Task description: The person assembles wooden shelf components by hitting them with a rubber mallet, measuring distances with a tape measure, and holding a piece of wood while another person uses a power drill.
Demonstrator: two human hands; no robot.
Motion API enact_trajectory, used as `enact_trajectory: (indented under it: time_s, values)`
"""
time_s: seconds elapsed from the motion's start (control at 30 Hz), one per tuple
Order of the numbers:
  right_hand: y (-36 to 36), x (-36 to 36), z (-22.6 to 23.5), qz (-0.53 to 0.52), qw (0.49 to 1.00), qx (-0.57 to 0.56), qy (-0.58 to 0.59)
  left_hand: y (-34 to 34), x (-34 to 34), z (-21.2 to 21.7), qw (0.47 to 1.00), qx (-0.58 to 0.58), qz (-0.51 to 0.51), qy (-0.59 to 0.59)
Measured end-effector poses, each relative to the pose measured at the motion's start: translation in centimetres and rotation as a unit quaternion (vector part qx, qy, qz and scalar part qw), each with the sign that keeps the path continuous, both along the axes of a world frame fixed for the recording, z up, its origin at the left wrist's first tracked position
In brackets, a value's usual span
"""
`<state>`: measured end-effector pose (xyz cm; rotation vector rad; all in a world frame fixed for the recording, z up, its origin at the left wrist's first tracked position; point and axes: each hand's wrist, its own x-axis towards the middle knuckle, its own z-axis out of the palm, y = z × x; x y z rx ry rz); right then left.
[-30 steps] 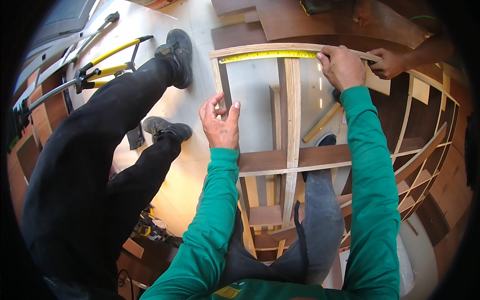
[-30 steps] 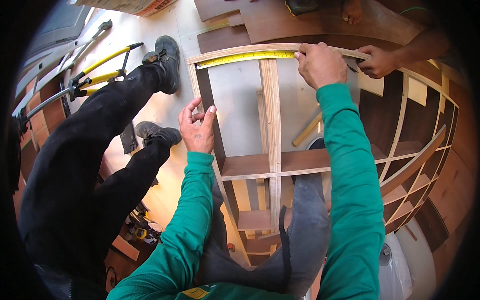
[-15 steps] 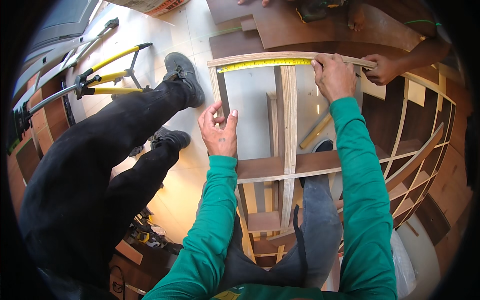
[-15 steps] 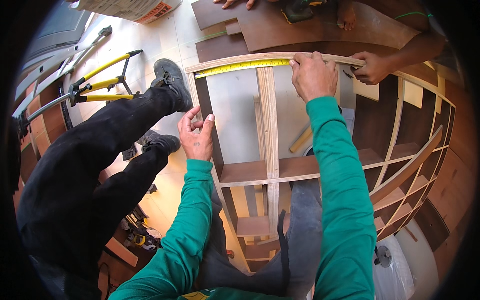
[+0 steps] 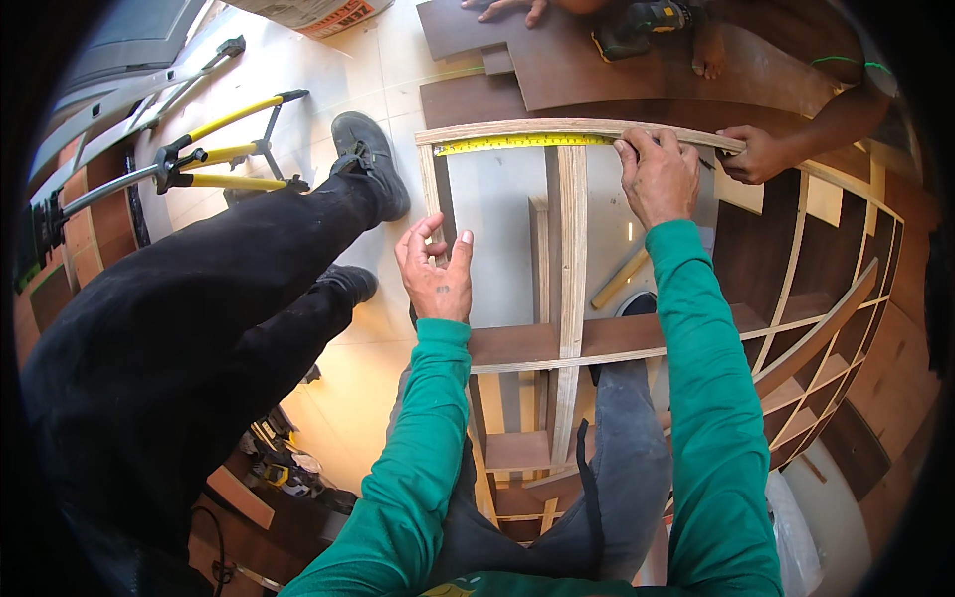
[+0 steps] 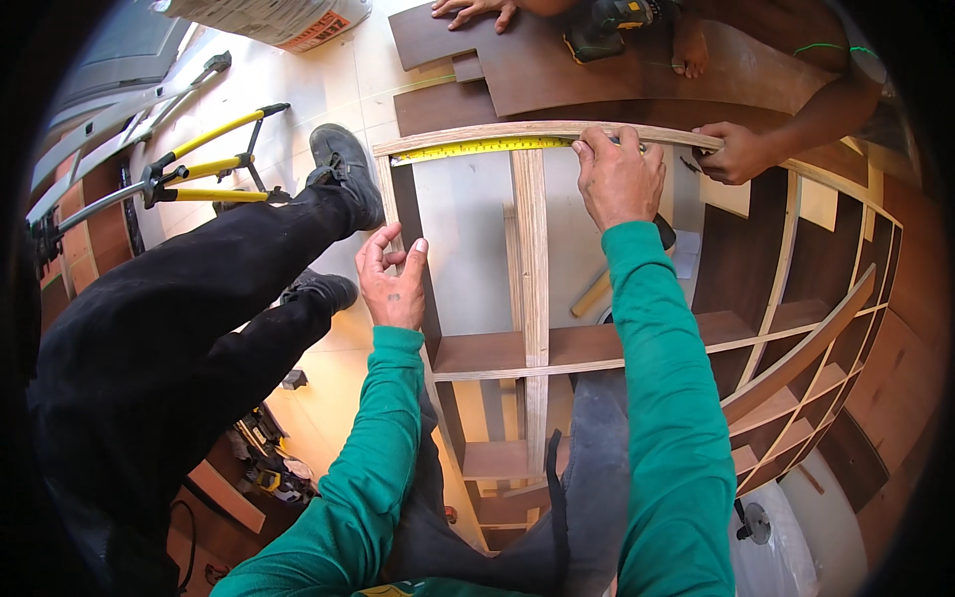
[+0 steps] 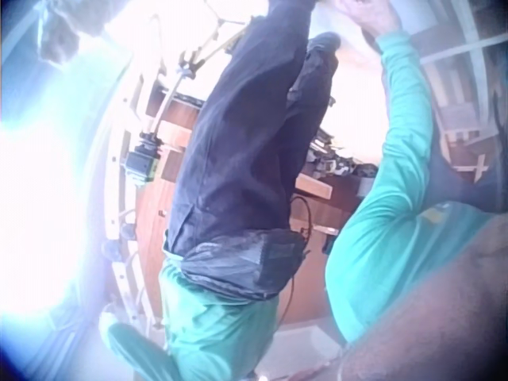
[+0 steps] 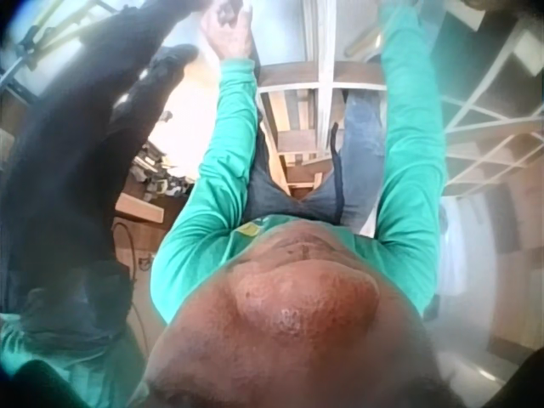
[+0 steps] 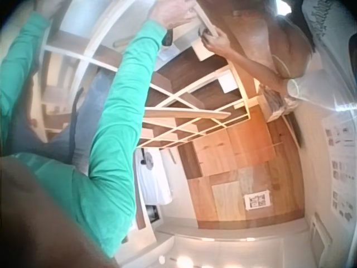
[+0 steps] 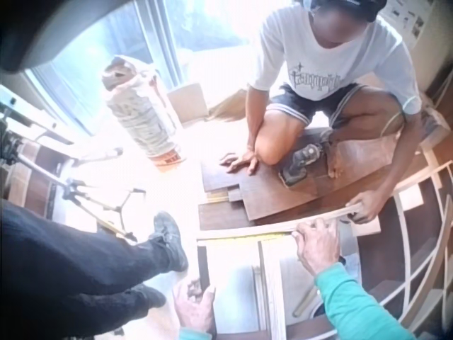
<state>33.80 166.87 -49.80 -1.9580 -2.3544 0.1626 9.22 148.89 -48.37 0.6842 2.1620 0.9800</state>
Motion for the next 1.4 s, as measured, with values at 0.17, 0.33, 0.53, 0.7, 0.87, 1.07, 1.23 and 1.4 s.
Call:
enact_trajectory:
  time_s: [0.17, 0.33, 0.53, 0.7, 0.87, 1.07, 1.23, 1.4]
  values:
    - [0.0, -0.1, 0.1, 0.007, 1.0, 0.023, 0.003, 0.0, 0.3, 0.1, 1.0, 0.003, 0.002, 0.003]
    - [-0.3, -0.5, 0.0, 0.005, 1.0, 0.003, 0.013, -0.3, 0.4, -0.3, 1.0, 0.014, 0.006, 0.004]
    - [-0.8, -1.6, -0.3, 0.004, 1.0, -0.009, 0.029, -0.1, 0.7, 0.1, 1.0, 0.003, 0.004, 0.007]
    - [-0.7, -1.8, 0.0, 0.003, 0.999, -0.026, 0.028, 0.0, 0.8, 0.3, 1.0, 0.0, 0.004, 0.008]
    - [-0.9, -2.0, -0.1, -0.002, 0.999, -0.02, 0.029, -0.1, 0.7, 0.0, 1.0, 0.004, 0.005, 0.004]
    - [-1.3, -1.8, -0.3, -0.003, 0.999, 0.001, 0.034, 0.0, 0.8, 0.1, 1.0, -0.004, 0.001, 0.009]
    - [-1.4, -1.8, -0.7, 0.001, 0.999, 0.018, 0.04, 0.0, 0.9, 0.0, 1.0, -0.005, 0.001, 0.012]
    - [-1.4, -1.8, -0.8, -0.001, 0.999, 0.024, 0.048, 0.1, 1.0, 0.1, 1.0, -0.002, 0.002, 0.014]
